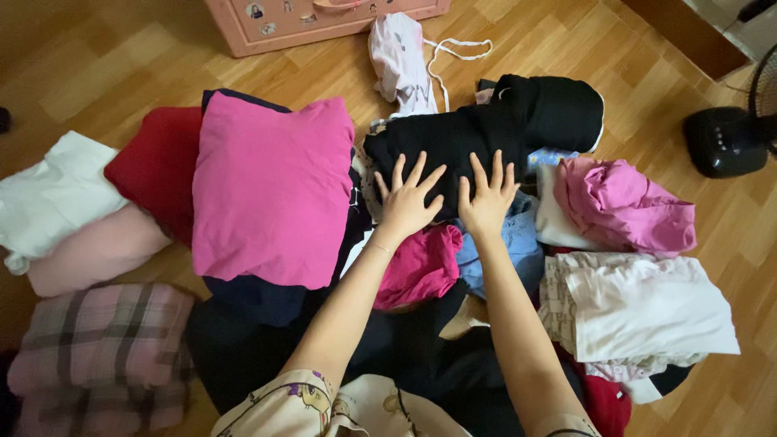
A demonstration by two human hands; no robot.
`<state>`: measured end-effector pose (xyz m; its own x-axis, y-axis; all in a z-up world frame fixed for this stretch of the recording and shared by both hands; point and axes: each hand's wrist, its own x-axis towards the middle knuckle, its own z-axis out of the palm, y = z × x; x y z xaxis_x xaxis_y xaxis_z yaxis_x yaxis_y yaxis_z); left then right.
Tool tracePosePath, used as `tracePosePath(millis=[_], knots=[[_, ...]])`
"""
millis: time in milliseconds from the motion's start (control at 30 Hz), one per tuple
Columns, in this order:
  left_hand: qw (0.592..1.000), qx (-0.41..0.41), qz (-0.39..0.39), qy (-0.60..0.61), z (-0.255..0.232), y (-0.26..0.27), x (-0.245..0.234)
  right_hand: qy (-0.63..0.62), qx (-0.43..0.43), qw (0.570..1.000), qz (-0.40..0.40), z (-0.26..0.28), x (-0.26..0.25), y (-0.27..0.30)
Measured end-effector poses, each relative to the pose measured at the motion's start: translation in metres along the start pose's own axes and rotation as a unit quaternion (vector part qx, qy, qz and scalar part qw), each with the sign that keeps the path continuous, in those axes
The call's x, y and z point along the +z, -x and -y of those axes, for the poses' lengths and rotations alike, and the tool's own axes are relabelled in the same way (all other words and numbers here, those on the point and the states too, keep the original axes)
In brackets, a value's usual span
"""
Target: The person sorts through a pile of clothing on the floor, folding individual items like shirts, pants, and a patterned cloth before placing several of them into a pink plastic drawer.
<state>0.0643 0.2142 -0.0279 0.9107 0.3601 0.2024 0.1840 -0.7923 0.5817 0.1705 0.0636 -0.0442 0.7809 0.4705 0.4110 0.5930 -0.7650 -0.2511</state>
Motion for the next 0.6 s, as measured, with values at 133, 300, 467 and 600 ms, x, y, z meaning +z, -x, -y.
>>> tracePosePath(millis=[133,300,467,600], knots=[[1.000,0.005,-0.004,0.004,0.002,-0.002,0.000,-0.041,0.015,0.999,0.008,-0.005,0.004,-0.003],[0.998,0.043,-0.049,0.000,-0.007,0.016,-0.011,-0.110,-0.016,0.993,-0.043,-0.033,-0.009,0.016],[0.994,0.070,-0.004,0.087,0.012,0.111,0.015,-0.206,0.168,0.961,-0.077,-0.084,0.003,0.086],[0.982,0.026,0.181,-0.050,0.049,0.156,0.076,-0.199,0.247,0.918,0.237,-0.109,0.039,0.147]])
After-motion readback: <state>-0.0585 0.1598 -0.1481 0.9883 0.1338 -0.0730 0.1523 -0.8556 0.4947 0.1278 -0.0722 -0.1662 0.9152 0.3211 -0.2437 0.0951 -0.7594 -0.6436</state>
